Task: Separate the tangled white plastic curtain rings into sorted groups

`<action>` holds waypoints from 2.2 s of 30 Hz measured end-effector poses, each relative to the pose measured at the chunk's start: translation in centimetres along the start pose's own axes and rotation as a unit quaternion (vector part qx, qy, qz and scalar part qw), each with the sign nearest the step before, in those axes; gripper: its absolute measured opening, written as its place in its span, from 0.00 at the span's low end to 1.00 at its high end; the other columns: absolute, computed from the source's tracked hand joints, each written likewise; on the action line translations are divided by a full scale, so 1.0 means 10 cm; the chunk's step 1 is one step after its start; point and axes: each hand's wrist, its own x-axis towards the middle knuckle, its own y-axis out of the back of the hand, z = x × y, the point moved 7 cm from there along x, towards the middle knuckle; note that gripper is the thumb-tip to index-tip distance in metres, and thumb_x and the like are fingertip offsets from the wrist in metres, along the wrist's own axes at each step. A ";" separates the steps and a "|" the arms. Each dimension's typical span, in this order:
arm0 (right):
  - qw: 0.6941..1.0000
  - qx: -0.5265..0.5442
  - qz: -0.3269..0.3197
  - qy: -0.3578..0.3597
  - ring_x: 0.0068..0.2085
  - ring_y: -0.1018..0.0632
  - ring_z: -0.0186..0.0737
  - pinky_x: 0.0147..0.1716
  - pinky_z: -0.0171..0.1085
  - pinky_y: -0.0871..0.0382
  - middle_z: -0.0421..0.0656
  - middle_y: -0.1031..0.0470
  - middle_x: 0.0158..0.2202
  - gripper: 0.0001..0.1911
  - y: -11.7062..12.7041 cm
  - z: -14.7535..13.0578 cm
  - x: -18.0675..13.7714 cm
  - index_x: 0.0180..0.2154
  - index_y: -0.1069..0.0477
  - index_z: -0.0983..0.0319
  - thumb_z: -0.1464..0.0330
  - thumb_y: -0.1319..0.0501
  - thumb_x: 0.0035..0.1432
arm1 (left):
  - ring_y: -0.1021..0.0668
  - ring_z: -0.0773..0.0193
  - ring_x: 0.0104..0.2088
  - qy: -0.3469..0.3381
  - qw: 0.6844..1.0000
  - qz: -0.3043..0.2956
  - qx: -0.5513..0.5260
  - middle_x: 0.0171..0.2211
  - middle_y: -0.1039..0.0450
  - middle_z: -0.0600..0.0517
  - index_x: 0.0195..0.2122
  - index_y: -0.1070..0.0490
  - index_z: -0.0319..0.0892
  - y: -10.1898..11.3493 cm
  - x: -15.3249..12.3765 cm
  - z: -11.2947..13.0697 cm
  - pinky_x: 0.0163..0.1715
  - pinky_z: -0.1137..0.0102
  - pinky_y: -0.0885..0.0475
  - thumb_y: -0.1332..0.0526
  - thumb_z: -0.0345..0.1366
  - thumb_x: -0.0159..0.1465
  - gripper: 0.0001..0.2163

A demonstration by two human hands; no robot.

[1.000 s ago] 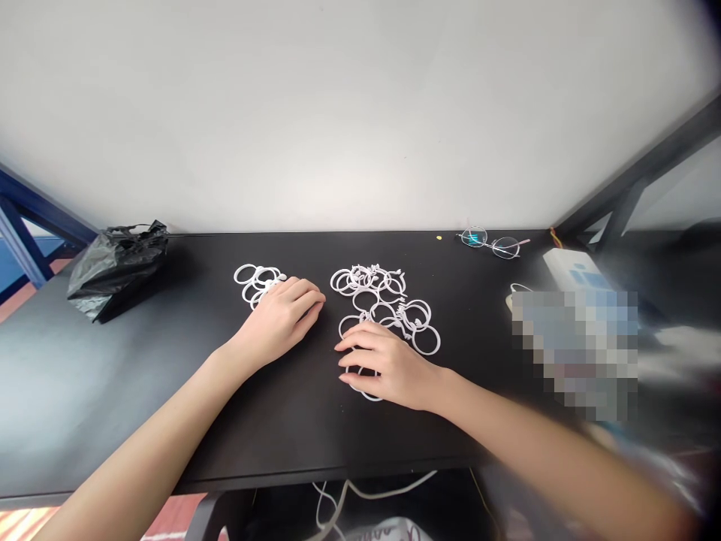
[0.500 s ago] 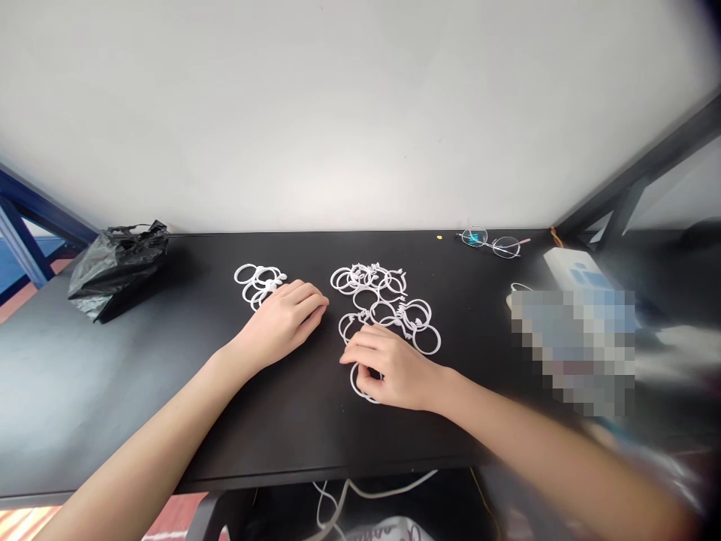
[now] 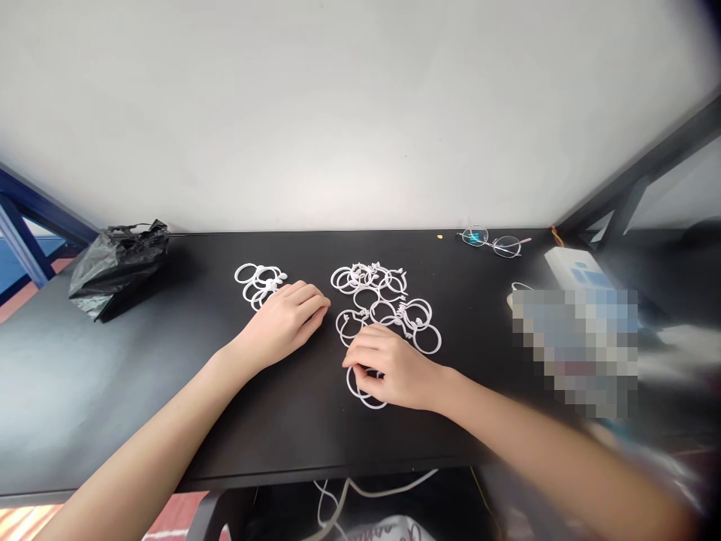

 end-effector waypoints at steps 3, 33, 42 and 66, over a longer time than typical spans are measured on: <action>1.000 0.005 0.000 0.003 0.35 0.26 0.39 0.43 0.41 0.29 0.42 0.24 0.31 0.09 0.00 -0.01 0.00 0.34 0.28 0.62 0.80 0.43 0.57 | 0.27 0.59 0.35 -0.002 1.000 -0.001 0.000 0.36 0.25 0.46 0.40 0.28 0.39 0.00 0.00 0.00 0.37 0.63 0.30 0.50 0.32 0.71 0.11; 1.000 0.020 -0.001 -0.020 0.33 0.28 0.37 0.40 0.38 0.29 0.42 0.25 0.31 0.08 -0.02 0.03 0.01 0.31 0.28 0.64 0.77 0.41 0.63 | 0.27 0.61 0.34 -0.001 0.998 -0.062 -0.020 0.34 0.27 0.48 0.40 0.29 0.38 -0.15 -0.02 -0.01 0.36 0.64 0.31 0.49 0.30 0.71 0.09; 0.999 0.037 0.008 -0.019 0.34 0.27 0.38 0.38 0.39 0.28 0.43 0.24 0.31 0.08 -0.02 0.03 0.00 0.32 0.28 0.63 0.78 0.42 0.62 | 0.27 0.60 0.34 -0.003 0.998 -0.067 -0.018 0.35 0.27 0.48 0.40 0.29 0.38 -0.16 -0.02 -0.01 0.37 0.64 0.31 0.50 0.30 0.71 0.10; 0.998 0.047 -0.035 0.014 0.40 0.25 0.40 0.44 0.40 0.28 0.46 0.23 0.39 0.14 -0.04 -0.04 -0.02 0.36 0.26 0.65 0.63 0.28 0.52 | 0.27 0.61 0.33 -0.006 0.997 -0.072 -0.012 0.35 0.27 0.48 0.40 0.29 0.38 -0.16 -0.02 -0.01 0.35 0.64 0.31 0.50 0.30 0.71 0.10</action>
